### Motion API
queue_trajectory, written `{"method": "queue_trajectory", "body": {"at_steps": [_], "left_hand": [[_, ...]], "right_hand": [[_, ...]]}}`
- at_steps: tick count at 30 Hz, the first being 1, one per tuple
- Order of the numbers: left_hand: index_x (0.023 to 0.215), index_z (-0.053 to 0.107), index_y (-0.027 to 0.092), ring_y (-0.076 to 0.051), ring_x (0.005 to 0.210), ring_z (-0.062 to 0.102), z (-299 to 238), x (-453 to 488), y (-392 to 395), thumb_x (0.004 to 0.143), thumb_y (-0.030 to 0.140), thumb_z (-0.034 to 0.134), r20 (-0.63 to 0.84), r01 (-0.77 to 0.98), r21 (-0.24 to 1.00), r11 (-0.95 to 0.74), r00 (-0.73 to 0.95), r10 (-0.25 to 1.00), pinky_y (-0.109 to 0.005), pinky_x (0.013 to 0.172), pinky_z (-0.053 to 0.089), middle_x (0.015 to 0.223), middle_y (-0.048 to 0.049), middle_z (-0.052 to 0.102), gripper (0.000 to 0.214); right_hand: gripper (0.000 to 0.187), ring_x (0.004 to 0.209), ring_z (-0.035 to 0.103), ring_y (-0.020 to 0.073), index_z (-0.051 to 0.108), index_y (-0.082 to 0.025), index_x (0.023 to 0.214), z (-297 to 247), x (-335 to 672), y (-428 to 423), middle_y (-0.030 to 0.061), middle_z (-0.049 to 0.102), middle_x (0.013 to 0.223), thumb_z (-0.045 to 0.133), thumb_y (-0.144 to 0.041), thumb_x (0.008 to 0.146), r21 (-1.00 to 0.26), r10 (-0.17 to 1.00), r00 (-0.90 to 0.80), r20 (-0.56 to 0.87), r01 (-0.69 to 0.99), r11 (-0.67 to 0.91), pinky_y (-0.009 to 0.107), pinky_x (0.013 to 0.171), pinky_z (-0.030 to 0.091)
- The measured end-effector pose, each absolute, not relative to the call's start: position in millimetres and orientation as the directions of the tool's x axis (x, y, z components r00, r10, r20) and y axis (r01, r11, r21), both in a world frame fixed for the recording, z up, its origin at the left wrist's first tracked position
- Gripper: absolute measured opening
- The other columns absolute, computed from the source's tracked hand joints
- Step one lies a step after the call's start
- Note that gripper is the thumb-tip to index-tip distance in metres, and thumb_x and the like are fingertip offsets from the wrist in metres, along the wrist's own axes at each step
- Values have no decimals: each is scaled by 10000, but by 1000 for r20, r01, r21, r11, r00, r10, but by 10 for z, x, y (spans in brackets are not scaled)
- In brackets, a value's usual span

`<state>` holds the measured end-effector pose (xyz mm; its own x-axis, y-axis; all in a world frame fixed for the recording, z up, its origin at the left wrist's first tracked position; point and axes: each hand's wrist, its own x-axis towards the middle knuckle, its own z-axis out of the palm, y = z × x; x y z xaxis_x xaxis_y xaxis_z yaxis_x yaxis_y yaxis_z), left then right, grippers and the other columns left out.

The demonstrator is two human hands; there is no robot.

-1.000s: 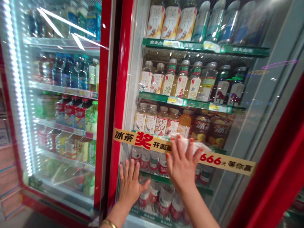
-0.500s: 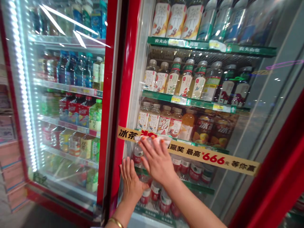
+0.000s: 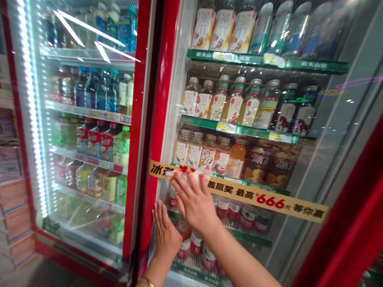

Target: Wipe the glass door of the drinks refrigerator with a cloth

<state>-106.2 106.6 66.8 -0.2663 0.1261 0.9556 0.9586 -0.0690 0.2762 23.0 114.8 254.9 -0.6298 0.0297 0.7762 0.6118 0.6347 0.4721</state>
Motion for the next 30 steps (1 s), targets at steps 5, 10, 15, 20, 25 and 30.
{"method": "queue_trajectory", "body": {"at_steps": [5, 10, 15, 20, 25, 30], "left_hand": [[1741, 144, 69, -373, 1734, 138, 700, -1071, 1038, 1046, 521, 529, 960, 966, 250, -70, -238, 149, -651, 1398, 191, 1807, -288, 217, 914], [1729, 180, 35, -400, 1736, 100, 816, -1039, 1004, 944, 841, 523, 972, 980, 198, -30, -193, 131, -623, 1405, 152, 1803, -310, 204, 1176], [1734, 211, 77, -375, 1734, 137, 959, -970, 878, 979, 735, 590, 966, 966, 242, -88, -231, 114, -581, 1408, 156, 1799, -273, 254, 1071], [1746, 260, 314, -337, 1750, 46, 1441, -857, 827, 1032, 404, 634, 982, 971, 150, -189, -125, 138, -600, 1418, 27, 1869, -73, 145, 811], [1736, 272, 366, -325, 1751, -11, 1849, -737, 1018, 1036, 495, 621, 989, 976, 28, -216, 4, 147, -610, 1411, -57, 1871, -7, 87, 793], [1736, 271, 342, -301, 1751, 37, 1849, -702, 1112, 1032, 513, 624, 992, 981, 12, -195, 12, 126, -614, 1416, -35, 1862, -17, 127, 806]], "right_hand": [[544, 1717, 172, 191, 500, -314, 1648, 2003, 651, 1089, -131, 423, 1747, 478, -447, 1121, 565, 9, -746, 666, 512, 647, 468, 1425, -88], [740, 1739, 14, 360, 154, -322, 1770, 2342, 1527, 1350, 11, 229, 1843, 492, -385, 1114, 102, 188, -189, 964, 914, 392, 749, 1370, 70], [771, 1733, -59, 388, 98, -270, 1777, 1998, 1309, 1286, 30, 110, 1858, 467, -371, 1107, 3, 218, -91, 972, 928, 373, 793, 1347, 96], [697, 1742, 48, 275, 297, -351, 1744, 1341, 1193, 1110, -121, 283, 1805, 511, -372, 1081, 353, 156, -469, 870, 810, 468, 576, 1423, -32], [733, 1734, 3, 408, 110, -306, 1780, 1423, 1998, 1379, 86, 171, 1856, 426, -384, 1123, -170, 263, 90, 961, 938, 301, 840, 1310, 132], [755, 1725, -30, 451, 68, -234, 1786, 1127, 1602, 1293, 177, 144, 1850, 383, -393, 1119, -413, 328, 313, 891, 858, 304, 899, 1247, 201]]}}
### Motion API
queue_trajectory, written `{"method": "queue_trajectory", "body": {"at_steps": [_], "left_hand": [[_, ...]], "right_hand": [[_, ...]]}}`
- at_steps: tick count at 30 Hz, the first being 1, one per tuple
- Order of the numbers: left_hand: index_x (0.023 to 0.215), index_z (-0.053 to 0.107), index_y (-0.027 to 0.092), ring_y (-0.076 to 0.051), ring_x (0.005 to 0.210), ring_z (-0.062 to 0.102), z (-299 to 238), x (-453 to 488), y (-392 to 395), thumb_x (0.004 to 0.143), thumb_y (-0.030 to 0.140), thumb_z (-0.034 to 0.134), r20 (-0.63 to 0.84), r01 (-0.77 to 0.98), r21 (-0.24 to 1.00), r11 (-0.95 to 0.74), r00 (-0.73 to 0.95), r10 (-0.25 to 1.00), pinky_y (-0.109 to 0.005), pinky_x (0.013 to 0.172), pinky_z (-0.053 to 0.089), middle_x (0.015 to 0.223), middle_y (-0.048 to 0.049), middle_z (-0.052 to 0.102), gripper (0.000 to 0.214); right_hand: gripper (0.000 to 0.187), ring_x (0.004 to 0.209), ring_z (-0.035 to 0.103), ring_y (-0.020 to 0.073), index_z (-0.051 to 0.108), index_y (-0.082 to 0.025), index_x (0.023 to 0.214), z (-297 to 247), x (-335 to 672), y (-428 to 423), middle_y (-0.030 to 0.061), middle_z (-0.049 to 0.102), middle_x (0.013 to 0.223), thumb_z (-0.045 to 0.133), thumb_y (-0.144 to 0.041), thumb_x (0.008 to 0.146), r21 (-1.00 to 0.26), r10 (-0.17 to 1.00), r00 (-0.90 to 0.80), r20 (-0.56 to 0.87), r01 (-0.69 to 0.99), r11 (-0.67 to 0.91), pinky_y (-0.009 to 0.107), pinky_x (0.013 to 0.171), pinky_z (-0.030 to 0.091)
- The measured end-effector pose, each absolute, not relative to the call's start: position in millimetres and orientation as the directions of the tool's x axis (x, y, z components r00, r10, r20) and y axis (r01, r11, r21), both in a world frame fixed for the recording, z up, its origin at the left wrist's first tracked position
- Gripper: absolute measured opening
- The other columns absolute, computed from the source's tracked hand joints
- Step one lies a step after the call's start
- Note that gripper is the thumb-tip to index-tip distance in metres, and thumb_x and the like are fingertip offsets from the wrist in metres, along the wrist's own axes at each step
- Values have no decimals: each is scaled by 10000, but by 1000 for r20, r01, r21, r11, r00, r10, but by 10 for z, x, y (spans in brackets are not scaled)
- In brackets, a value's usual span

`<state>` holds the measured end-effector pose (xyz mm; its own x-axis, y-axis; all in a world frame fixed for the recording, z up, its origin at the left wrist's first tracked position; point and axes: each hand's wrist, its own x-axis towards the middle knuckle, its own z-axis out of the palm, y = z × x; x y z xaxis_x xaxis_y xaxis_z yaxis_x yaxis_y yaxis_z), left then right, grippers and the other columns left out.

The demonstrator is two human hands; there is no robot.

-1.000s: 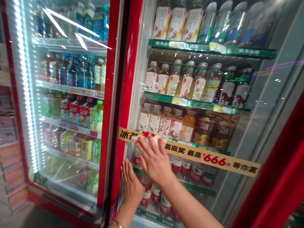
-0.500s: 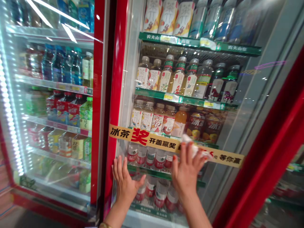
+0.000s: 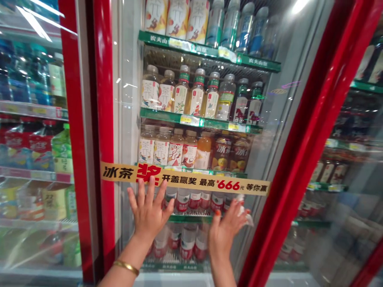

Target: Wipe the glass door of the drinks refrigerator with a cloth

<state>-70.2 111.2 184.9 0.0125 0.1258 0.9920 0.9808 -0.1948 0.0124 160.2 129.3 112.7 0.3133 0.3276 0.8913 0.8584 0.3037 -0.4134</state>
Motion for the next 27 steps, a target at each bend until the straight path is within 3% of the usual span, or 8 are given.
{"method": "queue_trajectory", "body": {"at_steps": [3, 5, 7, 10, 12, 19, 25, 27], "left_hand": [[1735, 275, 343, -297, 1751, 48, 1827, -713, 1101, 1029, 501, 630, 993, 981, 3, -195, 20, 119, -615, 1417, -15, 1860, -18, 138, 806], [1736, 271, 343, -299, 1750, 50, 1827, -721, 1092, 1023, 494, 639, 992, 982, -1, -188, 25, 122, -618, 1417, -11, 1860, -22, 137, 817], [1739, 261, 342, -300, 1751, 47, 1830, -727, 1090, 1019, 492, 644, 991, 983, -6, -182, 30, 131, -616, 1417, -12, 1861, -23, 129, 829], [1742, 254, 339, -300, 1751, 38, 1827, -730, 1097, 1019, 495, 642, 991, 983, -17, -181, 40, 127, -615, 1418, -16, 1864, -23, 114, 835], [1741, 260, 337, -302, 1751, 37, 1820, -726, 1104, 1015, 496, 646, 992, 983, -16, -180, 38, 120, -621, 1417, -17, 1864, -27, 117, 838], [1734, 287, 334, -319, 1747, 72, 1796, -730, 1116, 1002, 452, 663, 992, 985, -7, -174, 30, 125, -654, 1411, 17, 1853, -55, 168, 831], [1724, 297, 394, -352, 1733, 152, 1803, -696, 1080, 957, 424, 730, 994, 975, 40, -218, -17, 108, -681, 1409, 49, 1848, -22, 211, 882], [1707, 334, 421, -351, 1723, 197, 1847, -589, 1052, 949, 396, 746, 994, 965, 82, -248, -63, 84, -672, 1411, 60, 1842, 3, 243, 863]], "right_hand": [[733, 1740, 57, 362, 261, -313, 1762, 678, 1128, 1082, 58, 380, 1793, 506, -370, 1073, 5, 332, -198, 922, 865, 502, 743, 1345, 216], [733, 1737, 120, 318, 303, -352, 1746, 503, 1143, 1035, 11, 451, 1757, 555, -373, 1059, 139, 293, -348, 891, 821, 554, 665, 1380, 205], [781, 1737, 99, 348, 183, -288, 1777, 532, 1441, 1117, 89, 333, 1813, 524, -393, 1083, -17, 315, -144, 938, 889, 457, 721, 1360, 199], [790, 1727, 29, 444, 0, -216, 1781, 847, 1968, 1345, 218, 17, 1856, 378, -459, 1132, -470, 345, 372, 862, 842, 266, 860, 1274, 215], [770, 1721, -15, 466, -37, -232, 1779, 1026, 2037, 1418, 220, -38, 1855, 319, -473, 1140, -582, 331, 498, 801, 778, 238, 899, 1247, 202], [849, 1730, 7, 431, 137, -234, 1785, 563, 1270, 1150, 139, 221, 1840, 541, -412, 1060, -30, 387, -149, 910, 907, 420, 832, 1290, 273], [843, 1694, -154, 501, -71, -203, 1771, 1126, 2014, 1393, 216, -50, 1851, 375, -500, 1121, -458, 330, 370, 869, 854, 247, 970, 1196, 148], [806, 1706, -139, 473, -74, -198, 1771, 1396, 1967, 1410, 216, -37, 1854, 333, -468, 1130, -443, 318, 353, 880, 851, 281, 936, 1225, 157]]}}
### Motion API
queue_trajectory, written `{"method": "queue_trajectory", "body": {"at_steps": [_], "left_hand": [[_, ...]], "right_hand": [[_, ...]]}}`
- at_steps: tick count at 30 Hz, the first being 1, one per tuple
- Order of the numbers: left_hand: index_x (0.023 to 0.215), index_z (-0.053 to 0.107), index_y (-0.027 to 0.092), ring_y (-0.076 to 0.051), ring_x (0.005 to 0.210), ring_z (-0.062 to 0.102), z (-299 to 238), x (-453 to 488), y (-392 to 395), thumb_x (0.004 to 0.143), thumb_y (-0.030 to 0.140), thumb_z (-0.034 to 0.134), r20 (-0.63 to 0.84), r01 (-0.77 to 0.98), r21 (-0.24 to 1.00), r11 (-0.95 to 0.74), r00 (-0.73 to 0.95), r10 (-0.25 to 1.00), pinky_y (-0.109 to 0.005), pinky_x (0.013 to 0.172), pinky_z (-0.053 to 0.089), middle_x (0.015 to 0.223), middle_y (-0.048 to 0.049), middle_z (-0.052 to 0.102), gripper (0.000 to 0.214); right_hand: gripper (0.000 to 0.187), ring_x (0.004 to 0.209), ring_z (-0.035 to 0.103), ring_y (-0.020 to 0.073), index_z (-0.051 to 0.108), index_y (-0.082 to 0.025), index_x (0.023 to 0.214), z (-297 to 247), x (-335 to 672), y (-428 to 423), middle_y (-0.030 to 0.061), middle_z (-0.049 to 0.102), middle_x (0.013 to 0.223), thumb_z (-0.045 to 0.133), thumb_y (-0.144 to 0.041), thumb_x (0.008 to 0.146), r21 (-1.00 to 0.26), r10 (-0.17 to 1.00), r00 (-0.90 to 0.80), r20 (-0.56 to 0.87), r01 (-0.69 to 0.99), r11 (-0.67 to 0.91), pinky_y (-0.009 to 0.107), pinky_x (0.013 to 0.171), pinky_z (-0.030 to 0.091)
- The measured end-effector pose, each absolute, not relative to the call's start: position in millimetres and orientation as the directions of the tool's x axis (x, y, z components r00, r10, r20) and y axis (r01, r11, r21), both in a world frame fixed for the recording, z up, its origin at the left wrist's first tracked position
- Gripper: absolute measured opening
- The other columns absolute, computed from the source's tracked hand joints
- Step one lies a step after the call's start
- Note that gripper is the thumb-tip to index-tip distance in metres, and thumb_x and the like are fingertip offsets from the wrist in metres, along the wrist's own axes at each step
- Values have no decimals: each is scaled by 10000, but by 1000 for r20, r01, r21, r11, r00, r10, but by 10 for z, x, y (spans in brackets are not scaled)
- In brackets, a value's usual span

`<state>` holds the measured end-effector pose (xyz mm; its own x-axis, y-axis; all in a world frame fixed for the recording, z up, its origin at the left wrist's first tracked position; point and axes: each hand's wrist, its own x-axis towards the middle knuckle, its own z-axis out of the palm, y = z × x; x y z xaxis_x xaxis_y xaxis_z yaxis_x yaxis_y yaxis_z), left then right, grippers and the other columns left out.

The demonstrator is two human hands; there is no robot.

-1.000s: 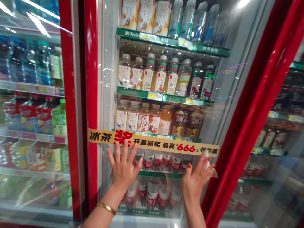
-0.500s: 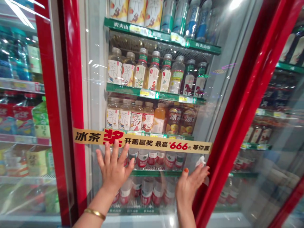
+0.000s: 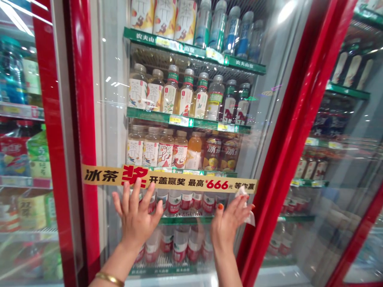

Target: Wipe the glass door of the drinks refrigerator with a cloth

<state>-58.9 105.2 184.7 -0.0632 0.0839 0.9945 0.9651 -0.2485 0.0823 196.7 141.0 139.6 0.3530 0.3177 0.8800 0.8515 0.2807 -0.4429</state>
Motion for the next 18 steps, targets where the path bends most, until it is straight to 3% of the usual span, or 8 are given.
{"method": "queue_trajectory", "body": {"at_steps": [3, 6, 8, 11, 13, 15, 18], "left_hand": [[1671, 398, 462, -343, 1720, 209, 1969, -346, 1032, 946, 366, 751, 997, 957, 54, -285, -37, 65, -663, 1413, 40, 1836, 41, 257, 813], [1679, 387, 446, -337, 1734, 157, 2100, -133, 1074, 965, 408, 728, 994, 951, -20, -309, 52, 94, -664, 1414, -3, 1838, 33, 238, 792], [1694, 368, 410, -330, 1740, 129, 2150, -63, 1123, 991, 434, 691, 991, 953, -23, -302, 61, 118, -668, 1409, -35, 1831, 6, 250, 774], [1696, 371, 389, -318, 1742, 116, 2157, -44, 1177, 1008, 443, 660, 992, 960, -20, -281, 55, 118, -675, 1406, -46, 1817, -9, 277, 748], [1695, 369, 395, -311, 1742, 118, 2141, -51, 1188, 1006, 450, 660, 992, 962, -13, -273, 46, 115, -674, 1408, -38, 1814, -5, 279, 749], [1694, 369, 400, -304, 1742, 120, 2129, -55, 1187, 1010, 461, 651, 993, 963, -10, -271, 41, 110, -671, 1409, -37, 1813, -2, 279, 742], [1697, 364, 393, -295, 1744, 106, 2125, -65, 1177, 1020, 456, 635, 992, 962, -23, -274, 55, 110, -658, 1413, -37, 1813, -6, 275, 731]], "right_hand": [[839, 1730, -51, 419, -2, -143, 1775, 1446, 1577, 1299, 217, 73, 1854, 414, -434, 1106, -187, 339, 51, 940, 906, 381, 807, 1302, 231], [834, 1742, -1, 340, 108, -164, 1780, 1242, 1430, 1221, 148, 218, 1846, 487, -406, 1078, 88, 310, -246, 918, 891, 446, 663, 1366, 232], [810, 1743, -22, 327, 82, -183, 1782, 1220, 1652, 1275, 135, 156, 1861, 458, -384, 1093, 44, 304, -179, 936, 915, 402, 667, 1372, 200], [765, 1729, -99, 399, -34, -201, 1778, 1533, 2144, 1462, 179, -24, 1865, 326, -391, 1131, -302, 297, 214, 931, 908, 291, 815, 1306, 175], [744, 1723, -100, 432, -63, -217, 1775, 1842, 2265, 1551, 189, -43, 1863, 266, -405, 1135, -415, 263, 347, 900, 867, 277, 862, 1272, 179], [755, 1729, -52, 424, -54, -200, 1775, 2048, 2124, 1549, 186, -5, 1866, 283, -391, 1127, -336, 243, 269, 932, 892, 302, 827, 1294, 189], [790, 1739, 71, 343, 60, -192, 1780, 2030, 1737, 1428, 121, 172, 1860, 406, -343, 1087, 49, 235, -158, 959, 910, 411, 641, 1378, 192]]}}
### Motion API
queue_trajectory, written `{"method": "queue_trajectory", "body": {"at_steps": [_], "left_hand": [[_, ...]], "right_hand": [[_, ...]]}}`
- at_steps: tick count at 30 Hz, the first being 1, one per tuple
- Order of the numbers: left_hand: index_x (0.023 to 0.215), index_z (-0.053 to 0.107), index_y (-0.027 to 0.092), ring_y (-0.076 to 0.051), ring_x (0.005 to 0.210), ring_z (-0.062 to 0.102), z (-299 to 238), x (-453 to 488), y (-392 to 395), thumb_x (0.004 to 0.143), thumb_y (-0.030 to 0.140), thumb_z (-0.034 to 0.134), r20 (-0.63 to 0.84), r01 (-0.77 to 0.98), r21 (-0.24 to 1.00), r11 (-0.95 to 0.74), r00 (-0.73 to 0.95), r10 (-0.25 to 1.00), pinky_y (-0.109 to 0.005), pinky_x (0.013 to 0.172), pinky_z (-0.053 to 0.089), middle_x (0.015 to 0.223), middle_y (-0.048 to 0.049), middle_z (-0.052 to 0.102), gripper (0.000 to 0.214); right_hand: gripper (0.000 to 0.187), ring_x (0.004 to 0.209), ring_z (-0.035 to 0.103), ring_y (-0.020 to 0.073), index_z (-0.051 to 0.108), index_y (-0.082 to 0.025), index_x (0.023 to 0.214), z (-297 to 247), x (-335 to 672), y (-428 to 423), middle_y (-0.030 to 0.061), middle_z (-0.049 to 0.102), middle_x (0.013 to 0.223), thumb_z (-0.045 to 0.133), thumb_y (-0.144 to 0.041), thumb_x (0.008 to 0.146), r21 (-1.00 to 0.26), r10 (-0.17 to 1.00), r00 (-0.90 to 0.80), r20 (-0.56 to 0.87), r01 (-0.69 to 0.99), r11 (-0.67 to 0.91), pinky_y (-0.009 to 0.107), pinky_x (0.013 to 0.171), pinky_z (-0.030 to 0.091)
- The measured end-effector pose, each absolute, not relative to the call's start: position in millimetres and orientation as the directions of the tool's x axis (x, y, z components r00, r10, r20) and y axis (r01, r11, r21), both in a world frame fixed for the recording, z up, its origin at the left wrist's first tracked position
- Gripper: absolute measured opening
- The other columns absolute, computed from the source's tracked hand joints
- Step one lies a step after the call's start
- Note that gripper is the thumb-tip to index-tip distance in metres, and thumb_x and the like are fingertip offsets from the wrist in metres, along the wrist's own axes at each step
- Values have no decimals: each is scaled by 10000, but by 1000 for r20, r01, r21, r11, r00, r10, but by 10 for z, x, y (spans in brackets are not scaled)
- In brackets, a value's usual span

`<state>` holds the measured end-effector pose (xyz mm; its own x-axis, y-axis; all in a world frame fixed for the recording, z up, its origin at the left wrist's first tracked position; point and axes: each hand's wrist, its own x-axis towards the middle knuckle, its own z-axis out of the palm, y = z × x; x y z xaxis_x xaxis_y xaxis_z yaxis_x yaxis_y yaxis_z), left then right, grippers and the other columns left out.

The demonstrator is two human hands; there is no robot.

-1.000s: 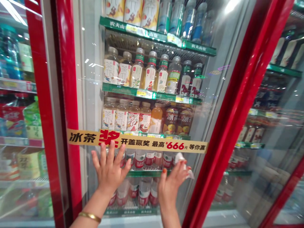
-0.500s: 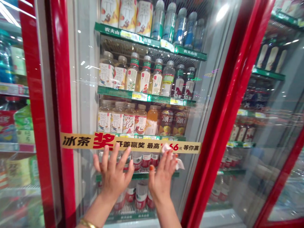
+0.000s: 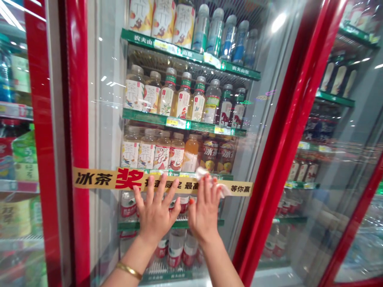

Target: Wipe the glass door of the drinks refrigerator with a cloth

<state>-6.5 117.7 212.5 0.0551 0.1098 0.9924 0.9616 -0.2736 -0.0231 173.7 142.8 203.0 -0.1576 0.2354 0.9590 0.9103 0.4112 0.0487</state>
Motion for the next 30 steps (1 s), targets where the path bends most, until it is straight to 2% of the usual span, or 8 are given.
{"method": "queue_trajectory", "body": {"at_steps": [3, 9, 13, 16, 18, 22, 25, 30], "left_hand": [[1697, 365, 391, -290, 1744, 109, 2128, -82, 1171, 1016, 453, 647, 991, 961, -34, -276, 68, 114, -646, 1416, -35, 1811, -7, 281, 739], [1698, 365, 383, -280, 1745, 99, 2131, -80, 1165, 1007, 442, 665, 993, 959, -40, -279, 69, 96, -638, 1417, -39, 1815, -4, 273, 755], [1694, 377, 377, -281, 1745, 98, 2127, -71, 1167, 1017, 438, 650, 993, 957, -34, -290, 65, 96, -649, 1413, -38, 1813, -13, 276, 733], [1690, 387, 378, -290, 1743, 112, 2120, -80, 1169, 1016, 449, 649, 993, 956, -36, -291, 68, 101, -659, 1412, -27, 1802, -25, 307, 726], [1692, 377, 389, -294, 1741, 125, 2115, -87, 1170, 1008, 449, 661, 992, 956, -39, -289, 71, 103, -664, 1412, -20, 1798, -21, 320, 743], [1697, 360, 393, -291, 1741, 125, 2108, -85, 1176, 1000, 435, 673, 993, 958, -38, -286, 69, 98, -664, 1413, -19, 1805, -5, 297, 765], [1693, 370, 394, -295, 1741, 125, 2105, -76, 1183, 997, 429, 678, 994, 956, -29, -291, 59, 94, -665, 1412, -22, 1808, -3, 290, 762], [1694, 372, 385, -296, 1740, 132, 2104, -86, 1183, 994, 424, 686, 994, 953, -41, -301, 71, 89, -661, 1412, -20, 1811, -10, 286, 768]], "right_hand": [[782, 1727, 165, 272, 158, -267, 1777, 1884, 1758, 1371, 41, 334, 1818, 469, -325, 1062, 254, 197, -386, 901, 839, 481, 519, 1403, 178], [697, 1732, 19, 413, 3, -221, 1782, 2231, 2497, 1622, 195, 74, 1860, 216, -380, 1137, -405, 218, 354, 909, 872, 276, 818, 1298, 202], [768, 1729, 15, 408, 15, -142, 1776, 2142, 2003, 1489, 204, 140, 1849, 336, -376, 1119, -99, 215, 32, 976, 946, 309, 732, 1331, 259], [755, 1704, 258, 273, 163, -311, 1780, 1820, 1730, 1336, 10, 393, 1792, 452, -421, 1091, 148, 221, -246, 944, 912, 383, 467, 1358, 352], [747, 1704, 259, 250, 163, -348, 1776, 1700, 1872, 1337, -9, 385, 1795, 457, -406, 1093, 156, 206, -250, 946, 910, 384, 465, 1369, 333], [728, 1735, 12, 388, 11, -210, 1782, 1784, 2369, 1536, 186, 94, 1858, 299, -346, 1128, -229, 224, 164, 961, 924, 305, 798, 1306, 233], [713, 1730, -36, 417, -22, -209, 1780, 1741, 2205, 1555, 213, 37, 1857, 239, -368, 1136, -449, 255, 385, 887, 849, 280, 866, 1261, 208], [785, 1741, 12, 360, 135, -228, 1782, 1102, 1554, 1316, 116, 223, 1848, 463, -393, 1089, 34, 300, -169, 939, 913, 406, 705, 1356, 213]]}}
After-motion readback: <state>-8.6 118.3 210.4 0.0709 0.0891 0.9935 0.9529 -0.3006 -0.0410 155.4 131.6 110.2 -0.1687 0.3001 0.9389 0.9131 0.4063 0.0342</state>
